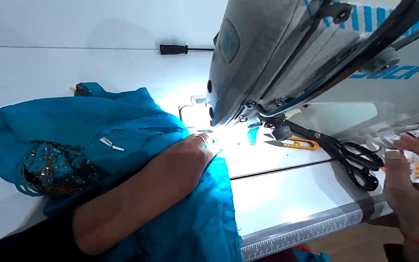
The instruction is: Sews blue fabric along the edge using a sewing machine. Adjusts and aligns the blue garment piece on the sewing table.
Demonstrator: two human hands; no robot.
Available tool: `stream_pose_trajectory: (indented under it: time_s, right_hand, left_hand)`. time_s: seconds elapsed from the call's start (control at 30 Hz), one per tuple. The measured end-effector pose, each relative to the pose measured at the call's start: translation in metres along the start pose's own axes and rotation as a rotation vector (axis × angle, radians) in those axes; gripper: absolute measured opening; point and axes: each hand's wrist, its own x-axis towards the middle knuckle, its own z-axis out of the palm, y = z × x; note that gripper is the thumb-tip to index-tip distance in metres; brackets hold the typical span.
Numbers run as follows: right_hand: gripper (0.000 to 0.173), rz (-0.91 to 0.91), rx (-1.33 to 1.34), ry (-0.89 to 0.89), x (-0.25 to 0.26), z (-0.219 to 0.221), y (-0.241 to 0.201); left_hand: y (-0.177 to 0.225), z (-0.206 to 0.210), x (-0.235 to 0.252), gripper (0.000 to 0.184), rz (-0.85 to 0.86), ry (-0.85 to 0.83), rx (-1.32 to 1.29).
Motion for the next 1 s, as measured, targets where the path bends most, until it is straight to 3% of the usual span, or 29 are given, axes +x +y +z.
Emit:
stream_pose_trajectory:
  time_s: [0.17, 0.37, 1.0]
  right_hand:
    - [0.064, 0.006, -0.02, -0.095, 0.004, 0.007, 0.019]
    - [0.059, 0.019, -0.007, 0.011, 0.0, 0.021, 0.012]
    - [0.058, 0.026, 0.001, 0.015, -0.006, 0.025, 0.024]
  left_hand:
    - [0.0, 0.001, 0.0, 0.034, -0.006, -0.003, 0.008]
    - [0.0, 0.002, 0.0, 0.036, -0.003, 0.028, 0.01]
    - [0.0, 0.002, 0.001, 0.035, -0.006, 0.028, 0.017]
